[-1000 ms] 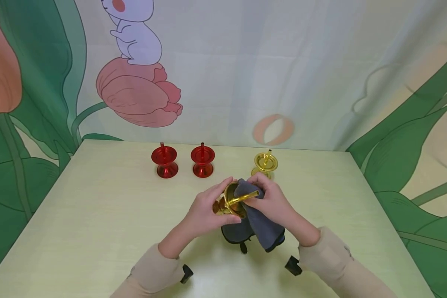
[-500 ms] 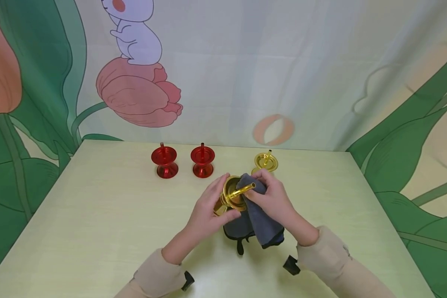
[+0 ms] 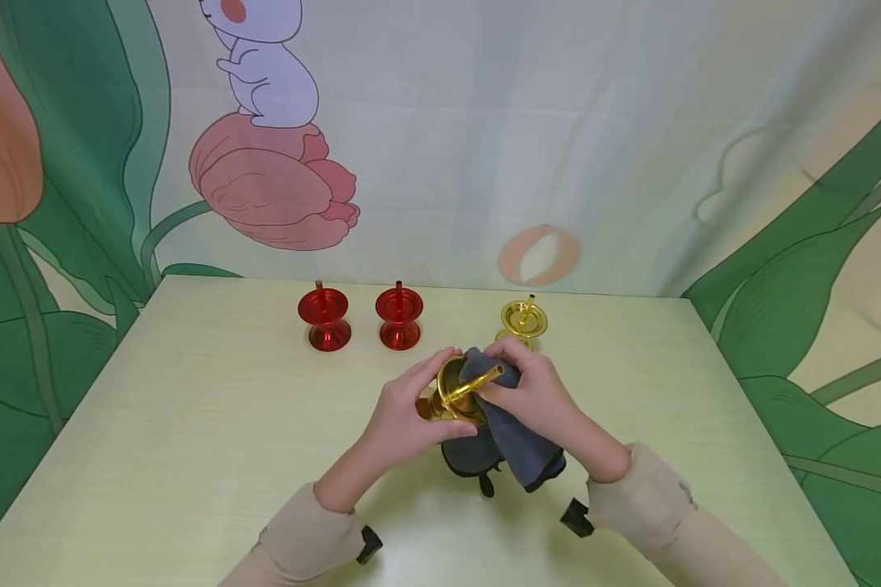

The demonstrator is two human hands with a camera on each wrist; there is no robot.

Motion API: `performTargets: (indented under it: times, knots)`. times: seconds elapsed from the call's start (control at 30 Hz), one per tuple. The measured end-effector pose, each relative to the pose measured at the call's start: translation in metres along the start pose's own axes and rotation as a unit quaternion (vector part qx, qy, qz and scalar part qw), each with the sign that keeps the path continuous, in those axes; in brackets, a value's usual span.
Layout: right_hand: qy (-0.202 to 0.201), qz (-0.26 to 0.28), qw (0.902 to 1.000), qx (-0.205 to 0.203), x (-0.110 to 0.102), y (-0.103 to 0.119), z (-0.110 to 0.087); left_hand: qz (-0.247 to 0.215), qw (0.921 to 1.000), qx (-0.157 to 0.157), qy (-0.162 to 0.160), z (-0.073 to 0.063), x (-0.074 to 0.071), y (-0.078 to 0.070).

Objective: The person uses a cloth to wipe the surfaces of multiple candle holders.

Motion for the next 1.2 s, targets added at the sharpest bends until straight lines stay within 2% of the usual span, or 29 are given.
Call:
performTargets:
  times: [0.07,0.17,0.27,0.33,0.4,0.47,0.53,0.63,0.8,0.93,1.07,1.13,1.2]
  knots:
    - [0.003,-0.012,0.9999,-0.011,0.000,0.000,0.000,-0.033,0.9988,-0.026,0.024,0.000,0.001,0.003]
    - [-0.019,-0.044,0.9985,-0.025,-0.001,0.000,0.001,-0.065,0.9954,-0.058,0.039,-0.001,0.002,0.007]
    - [-0.064,-0.066,0.9952,-0.034,-0.003,0.000,0.002,-0.069,0.9956,-0.056,0.029,-0.003,0.003,0.009]
    - [-0.086,-0.056,0.9940,-0.035,-0.004,-0.001,0.003,-0.069,0.9964,-0.048,0.014,-0.005,0.003,0.009]
    - [-0.093,-0.017,0.9951,-0.029,-0.007,-0.004,0.004,-0.066,0.9971,-0.039,-0.003,-0.005,0.003,0.009]
    - [-0.086,0.048,0.9950,-0.017,-0.008,-0.008,0.004,-0.074,0.9964,-0.035,-0.021,-0.006,0.002,0.008]
    - [-0.072,0.121,0.9900,0.002,-0.009,-0.013,0.004,-0.084,0.9951,-0.034,-0.040,-0.006,0.001,0.007]
    - [-0.048,0.233,0.9710,0.020,-0.007,-0.018,0.001,-0.097,0.9920,-0.037,-0.072,-0.005,-0.001,0.006]
    - [-0.007,0.357,0.9338,0.026,-0.002,-0.019,-0.005,-0.118,0.9823,-0.065,-0.130,-0.004,-0.003,0.010]
    - [0.021,0.412,0.9106,0.028,0.002,-0.017,-0.010,-0.134,0.9730,-0.085,-0.167,-0.003,-0.003,0.012]
    - [0.050,0.452,0.8901,0.032,0.007,-0.016,-0.012,-0.134,0.9674,-0.084,-0.197,-0.002,-0.004,0.012]
    - [0.060,0.465,0.8827,0.037,0.010,-0.016,-0.013,-0.137,0.9648,-0.081,-0.209,-0.001,-0.003,0.012]
    - [0.060,0.470,0.8795,0.046,0.012,-0.016,-0.014,-0.141,0.9625,-0.079,-0.218,-0.001,-0.003,0.011]
Point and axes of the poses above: each hand's wrist, its own z-axis towards the middle knuckle, its own x-axis out of the palm, y = z × x, the point moved 3 cm from there along z, towards the middle knuckle, and after that the axes turned 7 degrees about z, right-handed, at the moved point
